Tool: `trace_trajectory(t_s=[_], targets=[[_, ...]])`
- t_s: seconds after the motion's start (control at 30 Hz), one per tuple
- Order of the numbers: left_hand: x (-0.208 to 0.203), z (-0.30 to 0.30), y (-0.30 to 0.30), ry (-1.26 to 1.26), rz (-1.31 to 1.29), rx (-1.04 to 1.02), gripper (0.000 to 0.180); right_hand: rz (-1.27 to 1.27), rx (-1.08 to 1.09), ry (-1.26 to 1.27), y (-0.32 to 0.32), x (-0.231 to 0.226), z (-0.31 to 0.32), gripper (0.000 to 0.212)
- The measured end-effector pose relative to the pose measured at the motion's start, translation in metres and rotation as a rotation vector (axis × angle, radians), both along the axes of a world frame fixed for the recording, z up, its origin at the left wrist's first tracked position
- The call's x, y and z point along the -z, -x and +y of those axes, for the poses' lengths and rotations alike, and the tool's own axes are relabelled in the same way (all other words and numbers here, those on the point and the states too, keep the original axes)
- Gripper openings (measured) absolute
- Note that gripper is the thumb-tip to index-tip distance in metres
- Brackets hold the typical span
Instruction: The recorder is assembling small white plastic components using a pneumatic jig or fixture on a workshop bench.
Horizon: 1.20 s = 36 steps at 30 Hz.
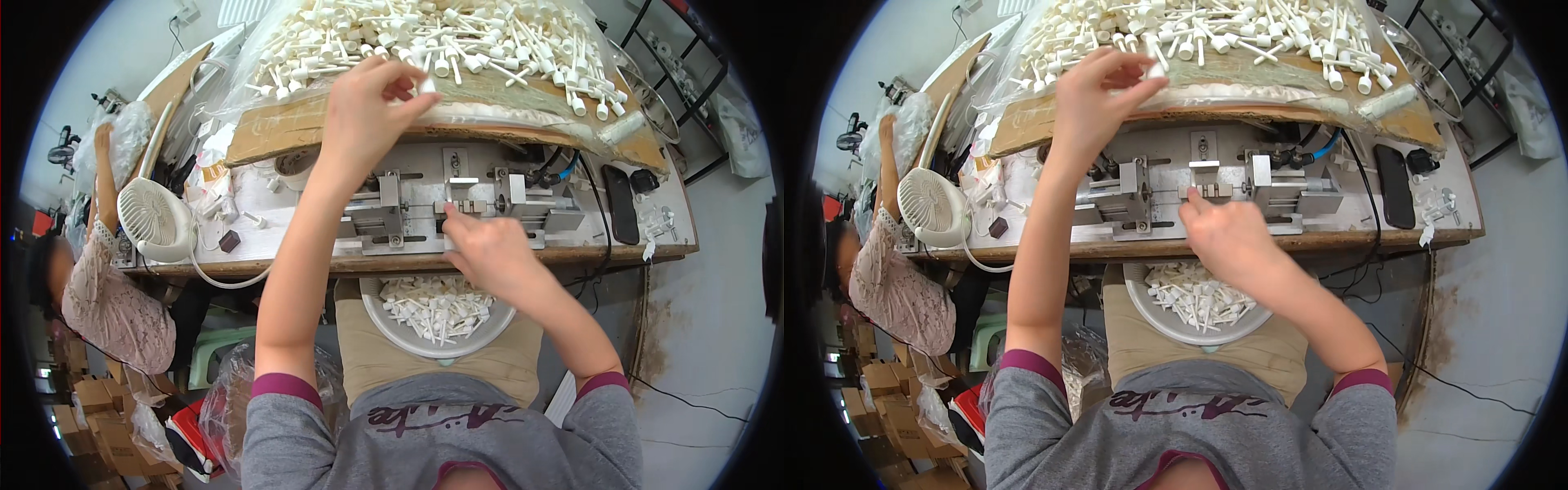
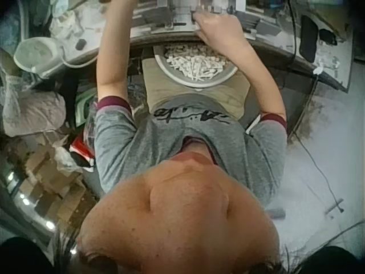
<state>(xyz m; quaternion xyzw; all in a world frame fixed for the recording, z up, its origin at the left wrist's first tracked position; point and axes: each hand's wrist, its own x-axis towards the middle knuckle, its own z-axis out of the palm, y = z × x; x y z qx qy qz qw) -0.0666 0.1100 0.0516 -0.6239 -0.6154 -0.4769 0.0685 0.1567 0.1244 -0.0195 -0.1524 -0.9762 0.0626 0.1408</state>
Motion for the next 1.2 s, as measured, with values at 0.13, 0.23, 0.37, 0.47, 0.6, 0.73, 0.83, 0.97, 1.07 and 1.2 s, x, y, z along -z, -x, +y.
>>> trace_trajectory(t_s=[0.13,0.23,0.37,0.47,0.6,0.73,0.83,0.97,1.07,1.2], targets=[[0.004,-0.052,-0.023,-0.058,-0.140,0.061,0.021,0.396,0.081,0.298,0.035,-0.072,0.051,0.023],[0.013,-0.077,-0.045,-0.017,-0.137,0.086,0.028,0.588,0.173,0.150,0.097,-0.105,0.134,0.036],[0.027,-0.105,-0.068,-0.024,-0.132,0.141,0.027,0.384,0.335,0.054,0.210,-0.116,0.206,0.098],[0.038,-0.127,-0.078,0.062,-0.202,0.168,0.033,0.206,0.580,0.036,0.261,-0.116,0.192,0.093],[0.056,-0.152,-0.081,0.110,-0.265,0.159,0.032,0.120,0.651,0.176,0.282,-0.104,0.186,0.112],[0.071,-0.151,-0.078,0.145,-0.303,0.164,0.031,0.042,0.531,0.255,0.265,-0.103,0.221,0.106],[0.079,-0.141,-0.070,0.153,-0.307,0.157,0.030,-0.048,0.471,0.083,0.252,-0.103,0.218,0.103],[0.083,-0.128,-0.068,0.168,-0.297,0.145,0.027,-0.175,0.357,0.052,0.220,-0.104,0.225,0.104],[0.091,-0.125,-0.068,0.186,-0.275,0.144,0.028,-0.246,0.279,0.125,0.195,-0.117,0.210,0.101],[0.103,-0.119,-0.078,0.214,-0.152,0.110,0.029,-0.378,0.184,0.106,0.163,-0.116,0.220,0.098]])
